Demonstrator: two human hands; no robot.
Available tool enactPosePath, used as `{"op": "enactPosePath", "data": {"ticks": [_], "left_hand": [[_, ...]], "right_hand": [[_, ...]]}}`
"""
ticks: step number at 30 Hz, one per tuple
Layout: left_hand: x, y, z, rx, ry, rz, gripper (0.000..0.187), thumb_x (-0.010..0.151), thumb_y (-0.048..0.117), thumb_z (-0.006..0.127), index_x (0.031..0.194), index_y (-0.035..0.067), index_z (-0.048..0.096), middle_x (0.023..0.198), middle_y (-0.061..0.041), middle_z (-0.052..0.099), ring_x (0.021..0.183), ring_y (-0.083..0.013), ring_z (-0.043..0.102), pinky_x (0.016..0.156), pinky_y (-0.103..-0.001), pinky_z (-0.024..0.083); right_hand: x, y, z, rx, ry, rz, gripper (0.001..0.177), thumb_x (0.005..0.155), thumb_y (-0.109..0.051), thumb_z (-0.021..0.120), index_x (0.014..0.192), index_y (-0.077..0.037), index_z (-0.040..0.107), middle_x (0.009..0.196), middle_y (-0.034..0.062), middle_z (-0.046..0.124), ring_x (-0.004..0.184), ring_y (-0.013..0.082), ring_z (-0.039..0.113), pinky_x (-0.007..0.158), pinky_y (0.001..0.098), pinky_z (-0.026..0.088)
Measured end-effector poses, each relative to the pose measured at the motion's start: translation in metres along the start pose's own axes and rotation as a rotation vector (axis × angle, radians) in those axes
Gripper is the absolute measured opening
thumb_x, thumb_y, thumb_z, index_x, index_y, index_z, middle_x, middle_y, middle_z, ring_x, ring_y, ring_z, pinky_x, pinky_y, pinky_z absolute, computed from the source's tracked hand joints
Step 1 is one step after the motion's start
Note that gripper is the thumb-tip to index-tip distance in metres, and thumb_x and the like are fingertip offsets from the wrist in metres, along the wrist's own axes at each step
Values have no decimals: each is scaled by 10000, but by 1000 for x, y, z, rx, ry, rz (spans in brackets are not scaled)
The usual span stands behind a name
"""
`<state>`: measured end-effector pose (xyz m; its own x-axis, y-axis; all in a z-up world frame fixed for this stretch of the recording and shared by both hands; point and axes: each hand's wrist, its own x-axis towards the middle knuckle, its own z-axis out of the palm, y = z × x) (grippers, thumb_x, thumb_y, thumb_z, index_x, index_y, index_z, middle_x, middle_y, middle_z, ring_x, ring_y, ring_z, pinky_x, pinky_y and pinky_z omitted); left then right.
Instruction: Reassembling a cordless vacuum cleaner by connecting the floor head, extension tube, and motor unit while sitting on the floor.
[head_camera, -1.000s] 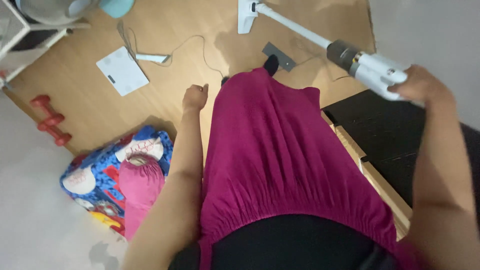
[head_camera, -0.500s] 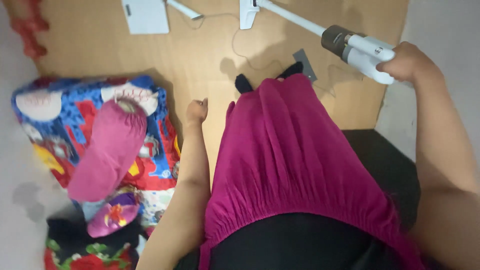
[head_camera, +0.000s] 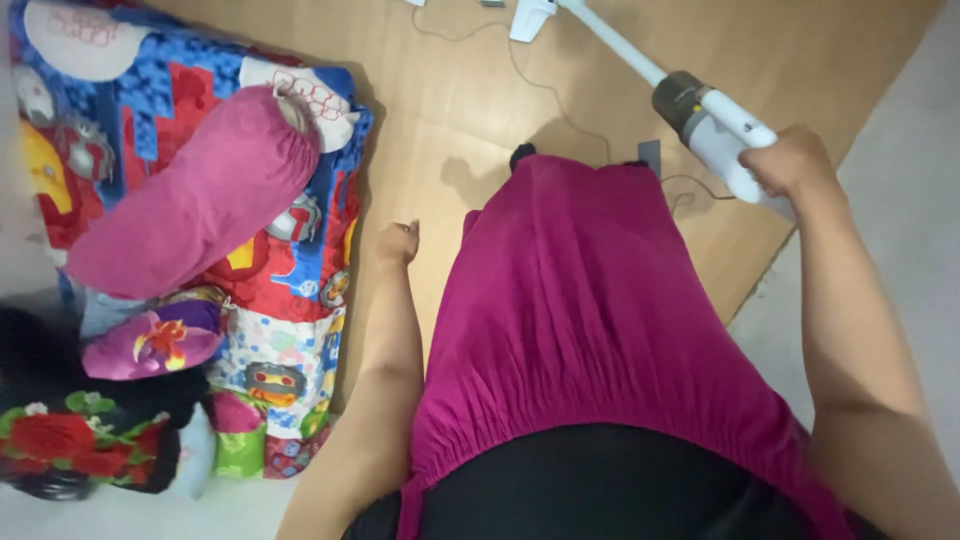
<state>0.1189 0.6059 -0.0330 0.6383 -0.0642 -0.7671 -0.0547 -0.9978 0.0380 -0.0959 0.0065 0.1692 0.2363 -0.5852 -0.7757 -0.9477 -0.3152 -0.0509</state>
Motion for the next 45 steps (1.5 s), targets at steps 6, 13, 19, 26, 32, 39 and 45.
{"op": "enactPosePath", "data": {"ticks": [6,13,19,26,32,39,45], "left_hand": [[5,2,-2,-153,-75,-72,613,1025,541,439,992,10,744,1128,-274,716,1112,-457,656,982,-501,492],[22,13,-17,-215,-7,-88,598,1014,529,431,998,11,731,1127,-288,711,1128,-456,652,989,-515,486],[-2,45,-19,-297,13,-130,587,997,515,465,1080,5,745,1179,-295,697,1169,-469,633,1016,-517,472],[-52,67,38,-333,-18,-145,607,1022,486,445,957,-42,736,1092,-281,728,1097,-459,667,947,-511,499],[-82,100,86,-310,-121,-282,597,1000,517,468,1138,-4,724,1239,-248,700,1208,-425,637,1024,-498,486],[-88,167,130,-395,-16,-162,625,1010,528,464,985,-30,745,1102,-300,716,1111,-468,662,966,-505,496],[-124,212,107,-455,-80,-201,601,1010,525,457,986,1,750,1126,-278,724,1127,-449,662,978,-491,497]], "right_hand": [[6,71,6,-20,34,34,238,737,-145,595,767,72,687,669,280,660,629,435,664,503,514,440],[3,168,13,-8,24,209,366,774,-139,648,848,209,734,709,321,673,652,459,632,514,542,439],[26,187,13,73,10,139,336,840,-172,650,602,65,666,513,226,630,531,356,609,658,484,480],[48,119,-5,-31,46,97,358,779,-239,632,834,98,740,694,264,701,695,405,698,554,502,483],[52,76,-18,129,51,20,285,795,-191,687,872,83,706,629,194,657,530,316,660,473,466,485],[80,116,-42,83,9,-24,235,792,-173,655,741,55,676,577,189,640,488,313,639,484,448,481],[57,95,-78,91,15,-66,214,785,-174,645,720,30,647,559,163,613,467,289,591,522,416,470]]}}
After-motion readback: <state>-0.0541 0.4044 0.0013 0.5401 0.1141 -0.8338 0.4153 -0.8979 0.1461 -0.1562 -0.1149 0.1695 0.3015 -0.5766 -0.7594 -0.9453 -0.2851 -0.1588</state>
